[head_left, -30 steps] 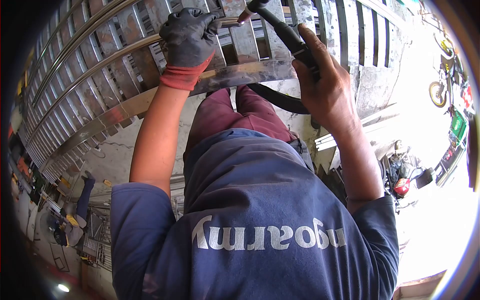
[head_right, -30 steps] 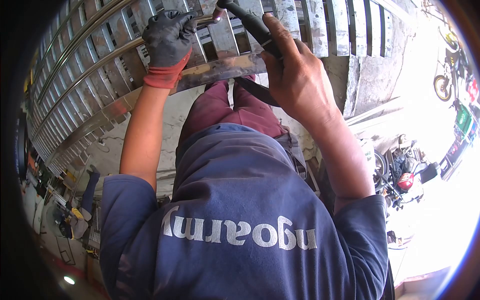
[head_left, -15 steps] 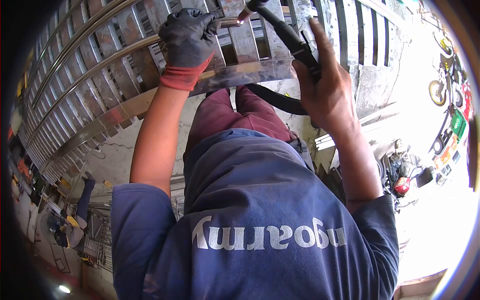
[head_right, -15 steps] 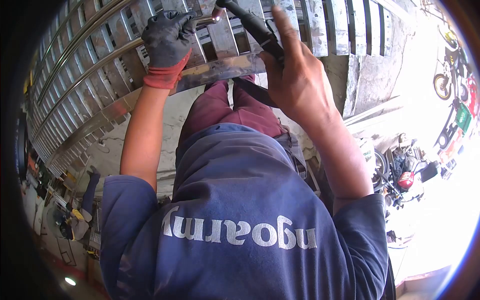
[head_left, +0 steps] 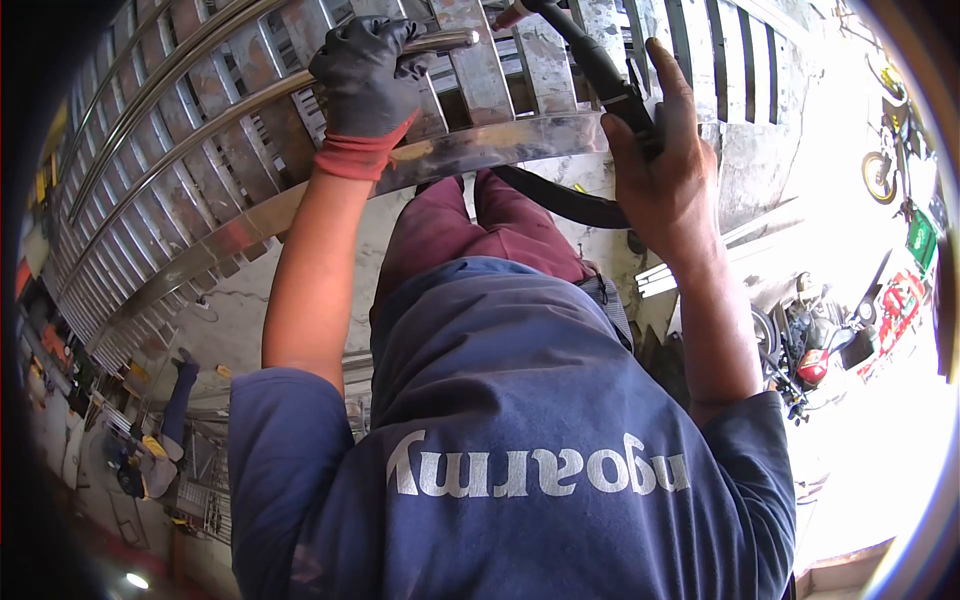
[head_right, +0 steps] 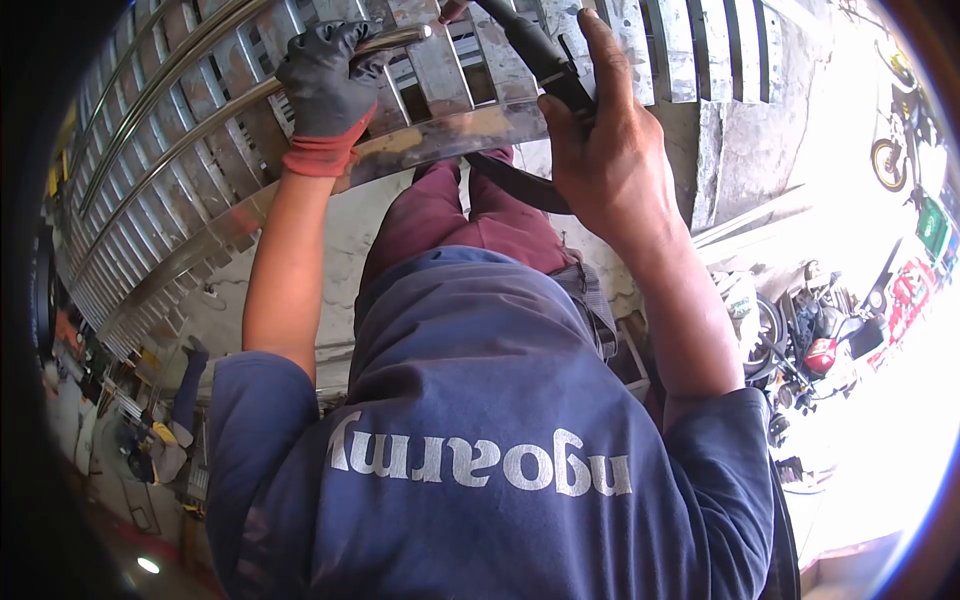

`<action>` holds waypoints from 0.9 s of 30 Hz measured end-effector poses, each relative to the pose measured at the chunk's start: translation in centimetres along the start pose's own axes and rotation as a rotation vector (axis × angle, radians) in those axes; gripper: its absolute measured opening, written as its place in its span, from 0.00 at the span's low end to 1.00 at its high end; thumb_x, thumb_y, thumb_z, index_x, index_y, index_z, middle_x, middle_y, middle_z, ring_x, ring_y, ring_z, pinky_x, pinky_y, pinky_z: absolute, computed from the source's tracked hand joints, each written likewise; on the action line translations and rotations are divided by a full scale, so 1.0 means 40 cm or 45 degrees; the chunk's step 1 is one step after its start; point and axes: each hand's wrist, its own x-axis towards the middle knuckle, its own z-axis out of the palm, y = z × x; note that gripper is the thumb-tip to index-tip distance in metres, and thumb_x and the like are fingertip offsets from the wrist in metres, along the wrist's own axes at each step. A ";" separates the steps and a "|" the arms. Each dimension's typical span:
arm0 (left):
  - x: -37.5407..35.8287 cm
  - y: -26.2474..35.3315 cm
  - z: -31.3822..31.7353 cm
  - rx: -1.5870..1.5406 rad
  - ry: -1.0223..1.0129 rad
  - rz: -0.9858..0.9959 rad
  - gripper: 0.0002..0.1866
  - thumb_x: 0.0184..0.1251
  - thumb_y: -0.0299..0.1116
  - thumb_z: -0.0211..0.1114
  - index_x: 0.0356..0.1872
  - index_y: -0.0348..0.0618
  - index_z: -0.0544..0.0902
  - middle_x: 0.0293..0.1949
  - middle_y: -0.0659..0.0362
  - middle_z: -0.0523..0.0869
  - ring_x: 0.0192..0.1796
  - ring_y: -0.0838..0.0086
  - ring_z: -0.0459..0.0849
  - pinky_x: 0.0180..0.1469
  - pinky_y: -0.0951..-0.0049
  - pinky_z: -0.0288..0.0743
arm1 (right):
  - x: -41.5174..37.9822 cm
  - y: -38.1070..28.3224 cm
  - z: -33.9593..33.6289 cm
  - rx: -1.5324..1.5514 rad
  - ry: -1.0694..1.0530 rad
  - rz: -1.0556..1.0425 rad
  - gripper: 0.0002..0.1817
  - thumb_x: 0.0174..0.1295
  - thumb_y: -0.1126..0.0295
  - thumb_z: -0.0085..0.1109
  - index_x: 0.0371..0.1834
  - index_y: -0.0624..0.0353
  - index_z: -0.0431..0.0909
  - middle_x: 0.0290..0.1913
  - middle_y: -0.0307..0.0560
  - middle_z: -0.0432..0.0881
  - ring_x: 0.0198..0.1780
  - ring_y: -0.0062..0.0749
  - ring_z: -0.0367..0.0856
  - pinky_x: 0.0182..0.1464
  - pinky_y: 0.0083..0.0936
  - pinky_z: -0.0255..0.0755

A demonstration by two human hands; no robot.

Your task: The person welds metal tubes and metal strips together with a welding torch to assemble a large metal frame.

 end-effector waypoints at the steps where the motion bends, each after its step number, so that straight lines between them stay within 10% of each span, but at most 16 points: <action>1: 0.003 -0.002 0.004 -0.055 0.025 0.014 0.18 0.64 0.49 0.81 0.53 0.59 0.94 0.47 0.58 0.91 0.51 0.54 0.88 0.52 0.49 0.81 | 0.000 -0.002 -0.001 -0.012 -0.012 0.015 0.43 0.77 0.68 0.71 0.92 0.48 0.60 0.37 0.56 0.91 0.39 0.51 0.96 0.42 0.43 0.88; 9: 0.051 -0.007 -0.011 -0.343 0.160 0.115 0.21 0.61 0.37 0.76 0.57 0.46 0.94 0.39 0.50 0.89 0.47 0.46 0.86 0.53 0.42 0.76 | 0.026 0.010 0.022 0.003 0.026 -0.138 0.37 0.78 0.69 0.70 0.88 0.48 0.69 0.63 0.64 0.92 0.56 0.57 0.97 0.56 0.46 0.92; 10: 0.065 0.010 -0.035 -0.373 0.162 0.055 0.09 0.58 0.35 0.76 0.38 0.44 0.94 0.37 0.51 0.89 0.47 0.46 0.87 0.51 0.41 0.77 | 0.029 0.008 0.023 0.035 0.005 -0.128 0.36 0.78 0.69 0.70 0.88 0.48 0.69 0.62 0.64 0.92 0.56 0.55 0.97 0.55 0.45 0.92; 27: 0.059 0.009 -0.024 -0.318 0.091 -0.021 0.11 0.58 0.36 0.76 0.41 0.46 0.95 0.38 0.51 0.89 0.47 0.48 0.86 0.51 0.43 0.78 | 0.052 0.007 0.036 -0.001 -0.054 -0.205 0.34 0.80 0.65 0.70 0.87 0.46 0.71 0.53 0.63 0.95 0.50 0.51 0.99 0.51 0.43 0.94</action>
